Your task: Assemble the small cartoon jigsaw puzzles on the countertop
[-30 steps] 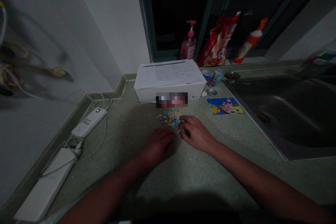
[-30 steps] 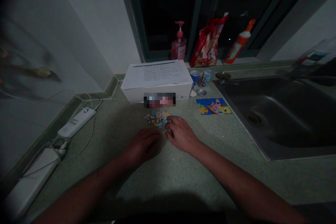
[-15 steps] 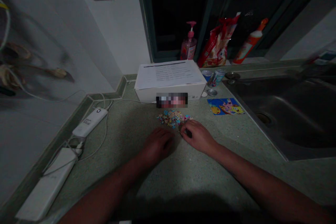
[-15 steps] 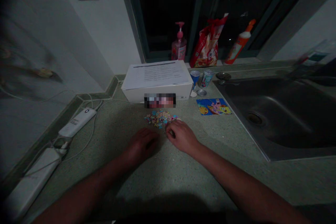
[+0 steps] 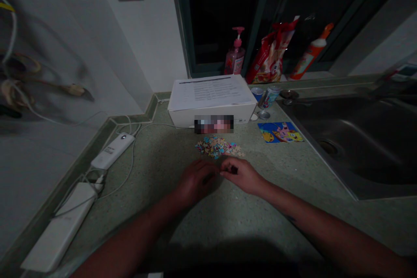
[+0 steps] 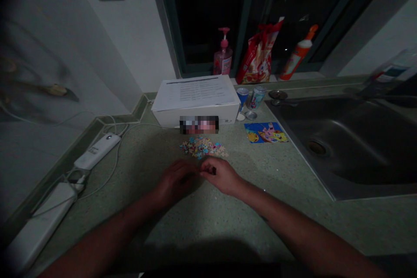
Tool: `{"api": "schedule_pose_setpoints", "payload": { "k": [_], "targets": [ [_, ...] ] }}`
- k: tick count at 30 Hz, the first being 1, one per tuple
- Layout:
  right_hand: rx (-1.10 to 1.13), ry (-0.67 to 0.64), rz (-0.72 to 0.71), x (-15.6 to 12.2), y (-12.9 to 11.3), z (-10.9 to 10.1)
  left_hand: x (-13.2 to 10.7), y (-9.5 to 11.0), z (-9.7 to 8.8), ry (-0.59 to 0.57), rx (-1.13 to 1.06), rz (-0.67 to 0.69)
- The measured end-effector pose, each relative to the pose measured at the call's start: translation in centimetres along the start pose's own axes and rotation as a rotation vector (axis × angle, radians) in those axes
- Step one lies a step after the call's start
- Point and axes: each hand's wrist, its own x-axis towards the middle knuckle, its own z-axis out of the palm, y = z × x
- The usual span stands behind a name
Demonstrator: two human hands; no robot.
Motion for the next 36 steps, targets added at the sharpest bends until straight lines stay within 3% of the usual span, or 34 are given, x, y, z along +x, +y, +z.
{"api": "schedule_pose_setpoints", "payload": {
  "k": [7, 12, 18, 25, 36],
  "targets": [
    [0.062, -0.016, 0.019, 0.1, 0.2, -0.1, 0.2, 0.2, -0.2, 0.012, -0.007, 0.065],
    [0.047, -0.015, 0.012, 0.0, 0.2, -0.1, 0.1, 0.1, -0.2, -0.009, -0.003, 0.028],
    [0.03, 0.075, -0.091, -0.1, 0.2, -0.1, 0.1, -0.3, -0.1, 0.145, -0.003, -0.086],
    [-0.154, 0.115, -0.214, -0.2, 0.2, -0.3, 0.2, -0.4, -0.9, 0.29, 0.006, -0.244],
    [-0.403, 0.191, -0.376, -0.8, -1.1, -0.3, 0.4, -0.1, -0.7, 0.257, 0.022, -0.101]
  ]
}}
